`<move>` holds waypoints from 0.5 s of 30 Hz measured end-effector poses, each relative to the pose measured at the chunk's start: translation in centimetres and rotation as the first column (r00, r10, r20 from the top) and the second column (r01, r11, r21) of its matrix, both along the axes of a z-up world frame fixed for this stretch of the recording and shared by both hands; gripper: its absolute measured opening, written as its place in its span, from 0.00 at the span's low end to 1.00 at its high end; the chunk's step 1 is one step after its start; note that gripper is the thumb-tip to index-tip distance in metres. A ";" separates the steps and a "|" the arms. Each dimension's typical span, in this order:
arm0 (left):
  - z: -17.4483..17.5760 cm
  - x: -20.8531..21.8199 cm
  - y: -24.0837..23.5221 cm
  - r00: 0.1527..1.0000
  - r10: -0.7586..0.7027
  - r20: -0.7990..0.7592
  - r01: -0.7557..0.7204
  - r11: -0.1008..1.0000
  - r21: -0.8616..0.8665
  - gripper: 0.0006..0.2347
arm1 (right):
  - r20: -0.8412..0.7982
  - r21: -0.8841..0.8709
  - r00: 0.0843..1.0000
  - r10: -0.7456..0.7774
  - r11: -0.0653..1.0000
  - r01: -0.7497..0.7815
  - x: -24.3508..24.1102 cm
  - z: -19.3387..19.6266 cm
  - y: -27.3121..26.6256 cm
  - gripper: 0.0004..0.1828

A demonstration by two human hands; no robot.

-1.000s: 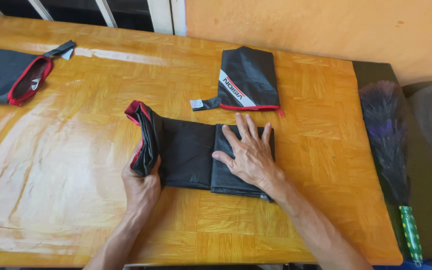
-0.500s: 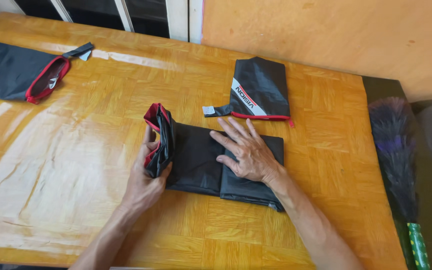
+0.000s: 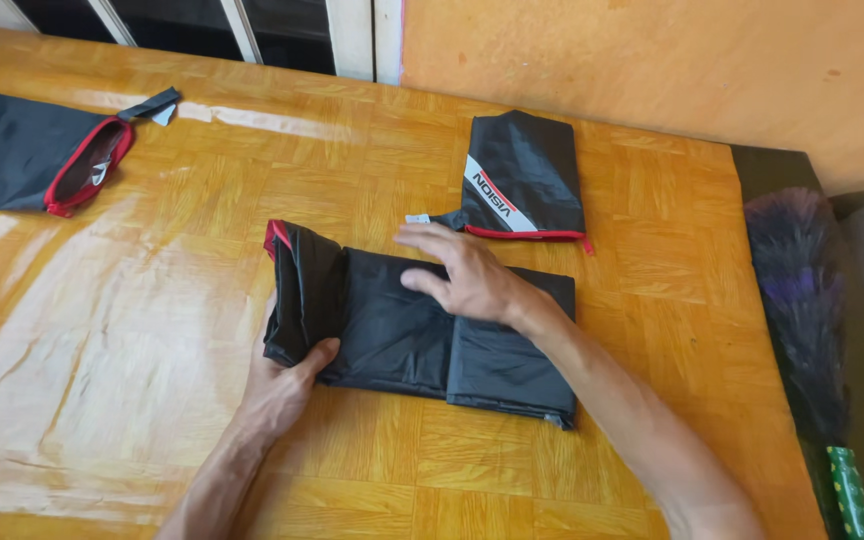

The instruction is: The person folds a long black piece of fabric on a wooden table. They fold the fabric in half lengthwise, then fold the ends inward to create a compact rectangular shape, and finally fold it in half again.

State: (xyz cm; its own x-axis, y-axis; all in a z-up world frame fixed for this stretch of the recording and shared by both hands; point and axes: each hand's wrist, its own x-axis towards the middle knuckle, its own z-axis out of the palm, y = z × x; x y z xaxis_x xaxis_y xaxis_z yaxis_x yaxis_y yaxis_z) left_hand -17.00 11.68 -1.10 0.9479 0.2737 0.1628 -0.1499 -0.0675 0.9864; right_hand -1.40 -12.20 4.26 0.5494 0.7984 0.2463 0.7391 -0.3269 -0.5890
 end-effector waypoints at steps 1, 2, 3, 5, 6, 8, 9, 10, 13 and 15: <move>-0.1 0.0 -0.1 1.000 0.011 -0.023 -0.012 0.998 -0.061 0.26 | -0.218 0.085 0.976 -0.013 0.996 0.032 1.5 -1.0 1.0 0.26; -0.2 0.1 0.0 0.999 0.020 -0.045 -0.025 0.993 -0.116 0.26 | -0.425 0.165 0.905 -0.004 0.983 0.082 3.0 -1.9 2.2 0.26; -0.4 0.1 0.1 0.999 0.021 -0.042 -0.026 0.993 -0.112 0.26 | -0.422 0.170 0.907 -0.001 0.982 0.081 4.3 -2.6 3.2 0.26; -0.8 0.2 0.3 1.000 0.000 -0.023 -0.002 0.994 -0.112 0.25 | -0.618 0.141 0.780 0.099 0.990 -0.014 6.9 -4.0 5.2 0.31; -0.4 0.1 -0.1 1.000 -0.003 -0.020 0.001 0.994 -0.107 0.25 | -0.615 0.146 0.782 0.100 0.989 -0.011 7.1 -4.1 6.1 0.31; 0.2 0.0 -0.9 0.993 0.001 -0.116 -0.015 0.993 -0.115 0.29 | -0.657 0.103 0.734 0.171 0.985 -0.137 7.7 -4.2 7.9 0.34; -0.1 0.3 -0.7 0.994 0.005 -0.110 -0.017 0.993 -0.114 0.29 | -0.652 0.104 0.738 0.174 0.985 -0.141 7.6 -3.5 8.3 0.34; -0.6 0.2 -0.7 0.996 0.008 -0.092 -0.018 0.995 -0.098 0.32 | -0.592 0.031 0.791 0.156 0.985 -0.171 7.1 -3.1 8.7 0.36; -1.4 0.1 -0.6 0.997 0.010 -0.079 -0.016 0.997 -0.077 0.35 | -0.485 -0.026 0.855 0.185 0.974 -0.226 6.7 -3.4 9.5 0.36; -1.2 0.1 -0.7 0.996 -0.009 -0.084 0.003 0.997 -0.073 0.35 | -0.442 -0.008 0.871 0.213 0.970 -0.241 6.1 -3.5 9.5 0.35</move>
